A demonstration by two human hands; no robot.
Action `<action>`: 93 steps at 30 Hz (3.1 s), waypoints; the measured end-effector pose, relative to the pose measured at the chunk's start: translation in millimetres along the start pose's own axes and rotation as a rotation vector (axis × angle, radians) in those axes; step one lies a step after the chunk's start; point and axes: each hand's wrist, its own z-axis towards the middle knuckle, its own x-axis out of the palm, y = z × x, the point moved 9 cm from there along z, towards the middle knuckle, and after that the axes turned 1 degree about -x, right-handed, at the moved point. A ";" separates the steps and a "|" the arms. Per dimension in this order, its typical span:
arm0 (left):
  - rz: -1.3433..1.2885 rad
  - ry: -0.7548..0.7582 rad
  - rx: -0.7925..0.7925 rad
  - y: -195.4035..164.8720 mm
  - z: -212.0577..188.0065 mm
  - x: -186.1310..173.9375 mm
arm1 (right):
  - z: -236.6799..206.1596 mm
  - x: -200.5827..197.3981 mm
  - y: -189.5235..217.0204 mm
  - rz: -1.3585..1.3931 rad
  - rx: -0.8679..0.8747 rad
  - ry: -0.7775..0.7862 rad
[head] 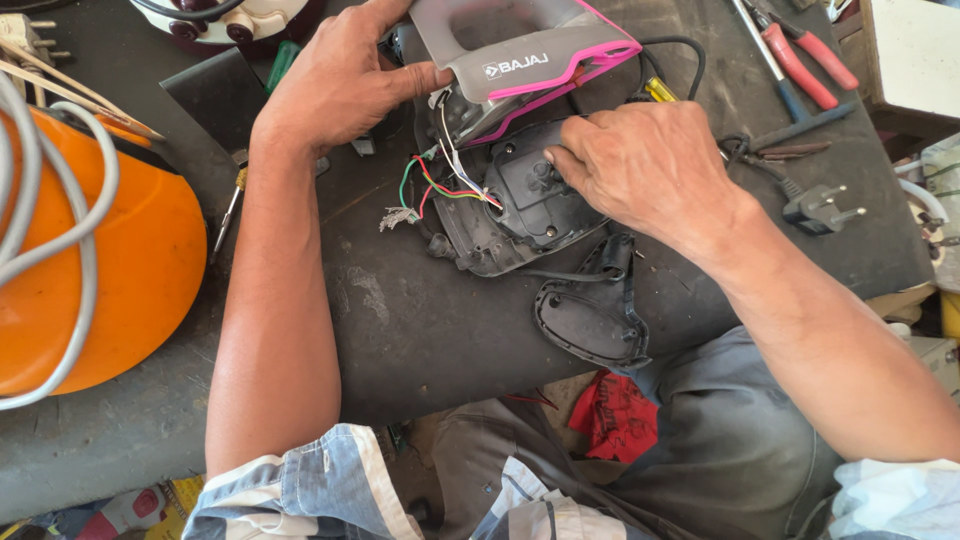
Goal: The person disassembles a Bajaj electric clothes iron on a workbench. They unscrew and separate the pink and gray handle housing from the sole plate with a yellow screwdriver, lift off the upper shell, and continue removing internal screws and components with a green-handled screwdriver, laying parts on the bench.
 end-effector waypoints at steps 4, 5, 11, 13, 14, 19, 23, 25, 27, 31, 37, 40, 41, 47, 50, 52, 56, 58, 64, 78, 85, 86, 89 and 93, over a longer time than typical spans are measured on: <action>0.021 -0.009 -0.002 1.0 0.0 -0.5 | 0.8 7.3 -4.0 -0.001 0.060 0.053; 0.031 -0.007 -0.003 1.1 0.0 -0.5 | 0.9 7.3 -4.2 -0.002 0.065 0.062; 0.026 0.001 -0.015 2.4 -0.9 0.5 | -0.1 -13.9 0.1 0.001 0.018 0.004; 0.017 -0.008 0.004 0.3 -1.3 0.1 | -1.2 -23.2 1.7 0.012 -0.002 -0.024; 0.013 -0.013 0.016 -0.8 -1.4 -0.2 | -1.1 -24.3 3.9 0.014 -0.019 -0.012; 0.001 -0.003 -0.012 2.3 -1.0 1.7 | 0.8 -26.8 10.8 -0.029 -0.068 0.017; -0.012 -0.002 0.006 1.0 -1.2 2.2 | 2.1 -24.7 10.4 -0.052 -0.058 0.037; -0.022 -0.005 0.002 1.8 -1.7 2.5 | 2.0 -24.3 10.6 -0.058 -0.065 0.033; -0.026 -0.004 -0.009 2.9 -2.2 3.1 | 1.9 -22.4 10.1 -0.058 -0.065 0.039; 0.005 0.015 -0.080 9.6 -2.9 5.0 | 1.7 -20.5 9.6 -0.036 -0.064 0.038; -0.012 -0.011 0.003 3.3 -2.1 2.0 | 1.4 -22.2 6.9 -0.017 -0.051 0.031; 0.008 -0.013 0.005 3.8 -1.3 1.4 | 1.3 -27.4 4.0 0.055 -0.035 -0.029; 0.019 -0.011 0.009 4.0 -1.3 1.5 | 1.4 -26.4 3.9 0.079 -0.037 -0.025; -0.034 0.009 -0.008 8.2 -0.7 3.6 | 0.5 -17.7 0.6 0.226 -0.029 0.000; -0.060 0.009 0.061 3.2 -0.4 4.0 | -1.0 -15.4 -0.3 0.284 -0.049 0.013; -0.070 0.010 0.067 3.0 -0.2 4.6 | -2.6 -13.9 -0.9 0.293 -0.057 0.031; -0.060 0.003 0.049 5.9 -1.2 4.6 | -3.9 -13.1 -0.7 0.344 -0.068 0.035; -0.037 0.000 0.012 9.3 -1.4 4.7 | -3.5 -12.6 0.5 0.342 -0.081 0.038; -0.085 0.007 0.075 4.5 -0.2 5.6 | -1.7 -20.3 2.5 0.289 -0.087 0.013; -0.084 0.008 0.070 7.1 -1.1 5.8 | -3.2 -13.4 -0.7 0.305 -0.040 0.064; -0.074 0.005 0.084 6.3 -1.2 5.0 | -4.1 -11.4 -1.1 0.324 -0.073 0.079; -0.074 0.003 0.093 5.4 -1.3 4.5 | -4.1 -11.6 -0.7 0.321 -0.082 0.081; -0.070 0.008 0.064 7.5 -1.6 4.5 | -4.0 -11.6 0.2 0.312 -0.101 0.086; -0.063 -0.001 0.065 6.6 -2.1 4.8 | -4.1 -11.6 0.0 0.291 -0.095 0.086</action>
